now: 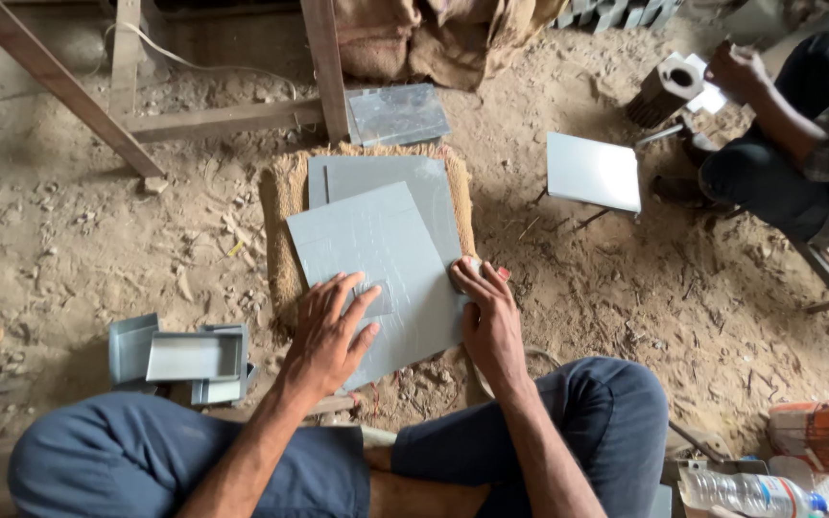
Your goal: The person sits cross-legged on the ground and uses a sanding disc to rub the surface of a rectangular metal sheet. They repeatedly move the disc across the sheet's surface, occasionally lifting and repositioning the sheet to continue sanding different areas.
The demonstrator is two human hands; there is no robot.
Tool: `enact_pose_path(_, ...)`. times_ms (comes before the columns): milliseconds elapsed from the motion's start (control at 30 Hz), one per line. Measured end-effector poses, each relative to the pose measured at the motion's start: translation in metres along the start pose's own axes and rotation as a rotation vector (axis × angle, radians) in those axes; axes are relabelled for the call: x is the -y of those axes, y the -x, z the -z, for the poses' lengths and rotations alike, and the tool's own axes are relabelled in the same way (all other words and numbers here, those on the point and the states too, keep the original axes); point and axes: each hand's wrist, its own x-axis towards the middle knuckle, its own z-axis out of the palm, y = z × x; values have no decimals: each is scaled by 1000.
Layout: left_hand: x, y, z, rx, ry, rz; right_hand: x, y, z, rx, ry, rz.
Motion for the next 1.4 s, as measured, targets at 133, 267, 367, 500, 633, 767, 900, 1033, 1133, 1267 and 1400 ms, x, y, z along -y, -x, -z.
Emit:
enact_pose_path(133,-7,-3,10,24,-27,14,8,-4,5,-53,-70,34)
enact_pose_path(267,-11,-3,18,19,-18,10,11,-7,6,-57,-68,31)
enact_pose_path(367,-11,-4,18,24,-16,8,7,-4,6,-56,-117,18)
enact_pose_path(500,-10,-5,21,43,-26,20,7,-7,3,-54,-94,24)
enact_pose_path(633,-12,-6,21,45,-26,16,4,-7,4,-36,-87,-17)
enact_pose_path(767,-11,-4,19,33,-23,3,2,-7,0,-24,-69,-24)
enact_pose_path(900,-11,-6,18,41,-22,10,-1,-6,1,-26,-80,-27)
enact_pose_path(1033,-11,-4,20,40,-19,15,-1,-6,0,-36,-84,-12)
enact_pose_path(1133,-12,-5,20,35,-22,8,-1,-6,1,-25,-88,-35)
enact_pose_path(1267,-12,-6,20,33,-16,8,-2,-6,0,-31,-91,-29)
enact_pose_path(1400,-12,-6,19,31,-19,5,-3,-5,1,-27,-97,-24)
